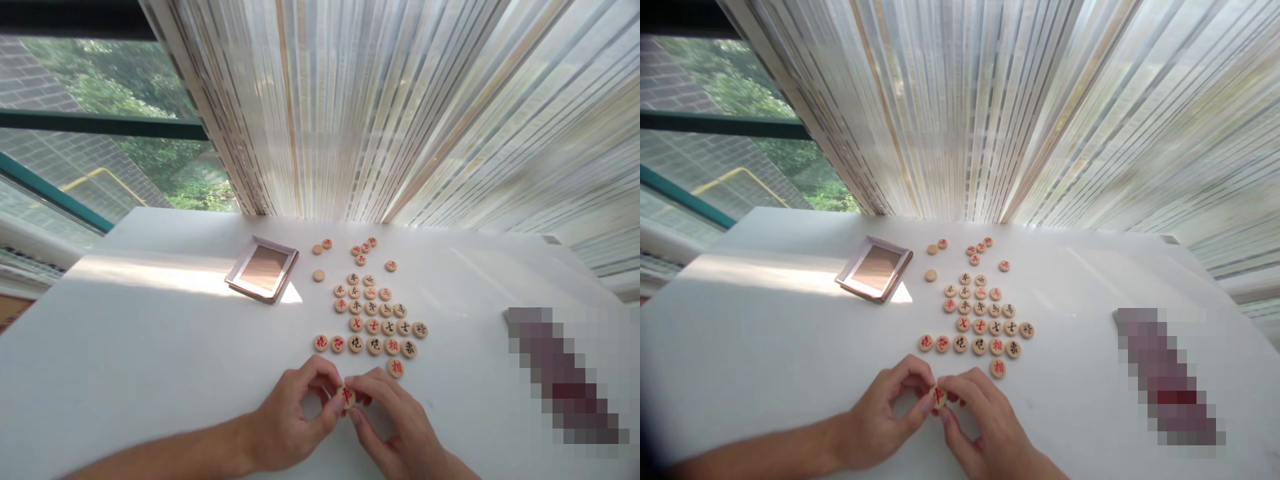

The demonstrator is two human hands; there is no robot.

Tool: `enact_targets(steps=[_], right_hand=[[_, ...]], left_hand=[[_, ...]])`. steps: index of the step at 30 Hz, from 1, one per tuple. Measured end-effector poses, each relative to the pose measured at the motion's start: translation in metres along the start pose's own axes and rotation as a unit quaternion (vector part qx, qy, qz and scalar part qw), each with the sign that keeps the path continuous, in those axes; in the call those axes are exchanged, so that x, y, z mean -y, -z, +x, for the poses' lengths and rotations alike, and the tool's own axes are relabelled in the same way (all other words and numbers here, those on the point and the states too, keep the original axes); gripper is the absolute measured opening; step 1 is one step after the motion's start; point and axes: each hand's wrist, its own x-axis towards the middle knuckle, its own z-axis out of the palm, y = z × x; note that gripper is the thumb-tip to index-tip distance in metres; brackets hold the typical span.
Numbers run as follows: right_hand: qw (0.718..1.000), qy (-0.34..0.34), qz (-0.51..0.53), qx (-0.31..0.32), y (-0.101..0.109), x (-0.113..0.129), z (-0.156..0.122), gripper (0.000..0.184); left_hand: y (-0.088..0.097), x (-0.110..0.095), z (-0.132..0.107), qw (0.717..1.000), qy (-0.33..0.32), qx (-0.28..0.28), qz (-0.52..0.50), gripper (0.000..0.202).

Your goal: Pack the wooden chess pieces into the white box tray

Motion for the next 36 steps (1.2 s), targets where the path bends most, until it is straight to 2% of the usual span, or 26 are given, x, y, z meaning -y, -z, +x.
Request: enact_targets(steps=[5,10,16,21,26,31,36], right_hand=[[0.999,-0.048,0.021,-0.007,0.0,0.001,0.002,0.037],[0.993,-0.097,0.058,-0.017,-0.001,0.003,-0.002,0.025],[0.987,-0.148,0.055,0.001,-0.004,0.001,-0.004,0.008],[0.975,-0.217,0.033,0.016,-0.006,-0.002,-0.01,0.02],[0.982,-0.182,0.045,0.027,-0.004,-0.001,-0.009,0.015],[0.986,-0.154,0.057,0.037,-0.001,-0.001,-0.006,0.02],[0.986,-0.141,0.086,0.015,-0.001,0.001,-0.007,0.022]], left_hand=[[0.002,-0.002,-0.001,0.999,-0.028,0.02,0.039,0.024],[0.004,-0.004,0.001,0.996,-0.037,0.022,0.084,0.026],[0.007,-0.001,0.003,0.975,-0.113,0.053,0.183,0.026],[0.005,0.004,0.003,0.959,-0.153,0.066,0.228,0.025],[0.005,0.002,0.003,0.966,-0.12,0.057,0.223,0.024],[0.006,0.0,0.003,0.981,-0.077,0.039,0.171,0.027],[0.008,0.0,0.005,0.991,-0.056,0.024,0.116,0.027]])
